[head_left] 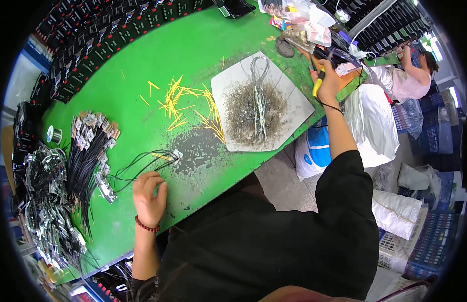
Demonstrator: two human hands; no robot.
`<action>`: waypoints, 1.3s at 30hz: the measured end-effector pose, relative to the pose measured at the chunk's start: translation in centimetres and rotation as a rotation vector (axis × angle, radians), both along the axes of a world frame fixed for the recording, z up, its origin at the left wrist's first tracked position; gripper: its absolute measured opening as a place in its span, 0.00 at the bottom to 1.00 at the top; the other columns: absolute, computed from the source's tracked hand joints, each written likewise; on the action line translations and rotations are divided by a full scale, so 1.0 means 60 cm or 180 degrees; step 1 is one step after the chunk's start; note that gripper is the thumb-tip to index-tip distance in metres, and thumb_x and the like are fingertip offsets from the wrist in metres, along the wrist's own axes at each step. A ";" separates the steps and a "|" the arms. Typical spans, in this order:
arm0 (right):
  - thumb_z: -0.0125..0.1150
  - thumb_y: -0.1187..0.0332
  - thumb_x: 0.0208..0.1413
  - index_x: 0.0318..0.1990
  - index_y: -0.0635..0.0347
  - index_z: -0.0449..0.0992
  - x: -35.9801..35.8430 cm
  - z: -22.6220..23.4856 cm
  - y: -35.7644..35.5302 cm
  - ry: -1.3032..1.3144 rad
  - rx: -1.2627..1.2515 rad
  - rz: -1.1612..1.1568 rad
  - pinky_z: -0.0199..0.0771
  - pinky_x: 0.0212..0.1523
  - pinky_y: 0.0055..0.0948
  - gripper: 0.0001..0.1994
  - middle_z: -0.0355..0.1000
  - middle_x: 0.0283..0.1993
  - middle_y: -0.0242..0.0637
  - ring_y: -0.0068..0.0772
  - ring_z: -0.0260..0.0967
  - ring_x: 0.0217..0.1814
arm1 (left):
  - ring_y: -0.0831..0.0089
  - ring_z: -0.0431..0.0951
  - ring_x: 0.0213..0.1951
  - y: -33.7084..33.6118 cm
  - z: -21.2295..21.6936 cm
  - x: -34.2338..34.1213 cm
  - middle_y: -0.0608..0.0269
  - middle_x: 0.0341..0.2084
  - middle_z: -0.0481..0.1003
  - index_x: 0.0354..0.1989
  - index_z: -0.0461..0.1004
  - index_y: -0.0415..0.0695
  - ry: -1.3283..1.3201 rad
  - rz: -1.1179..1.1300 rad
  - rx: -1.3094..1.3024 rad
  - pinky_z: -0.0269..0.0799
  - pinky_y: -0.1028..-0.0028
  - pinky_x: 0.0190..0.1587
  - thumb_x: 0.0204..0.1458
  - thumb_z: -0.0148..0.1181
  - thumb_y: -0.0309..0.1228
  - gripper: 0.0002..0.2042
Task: The person picks up a circuit board and wires from the table, solders the wires onto the board using a soldering iron, and then installs the assembly into a plastic housing.
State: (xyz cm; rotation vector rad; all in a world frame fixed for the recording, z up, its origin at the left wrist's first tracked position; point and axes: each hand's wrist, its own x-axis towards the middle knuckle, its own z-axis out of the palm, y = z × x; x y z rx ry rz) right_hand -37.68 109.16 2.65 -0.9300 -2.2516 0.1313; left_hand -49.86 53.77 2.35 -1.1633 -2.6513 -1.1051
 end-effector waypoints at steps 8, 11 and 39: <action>0.64 0.69 0.50 0.37 0.58 0.70 0.035 0.039 -0.369 0.1697 -0.2155 0.2775 0.70 0.29 0.24 0.10 0.66 0.32 0.31 0.23 0.67 0.30 | 0.74 0.74 0.31 0.077 0.048 0.039 0.61 0.29 0.74 0.42 0.74 0.37 -0.1648 -0.0365 0.1250 0.71 0.76 0.35 0.45 0.63 0.19 0.14; 0.69 0.72 0.41 0.38 0.55 0.73 0.003 0.029 -0.505 0.1213 -0.0726 0.3351 0.66 0.21 0.25 0.15 0.73 0.28 0.33 0.27 0.67 0.20 | 0.86 0.66 0.27 0.105 0.073 0.056 0.70 0.26 0.69 0.53 0.68 0.35 -0.2412 -0.0644 0.1783 0.65 0.82 0.30 0.51 0.60 0.22 0.19; 0.57 0.86 0.52 0.43 0.65 0.65 -0.130 -0.087 -0.554 0.1063 -0.3741 0.3692 0.81 0.41 0.32 0.13 0.73 0.41 0.48 0.35 0.76 0.41 | 0.64 0.71 0.48 0.050 -0.050 -0.016 0.62 0.44 0.72 0.45 0.75 0.43 0.0721 -0.0253 -0.0287 0.65 0.64 0.52 0.41 0.63 0.25 0.19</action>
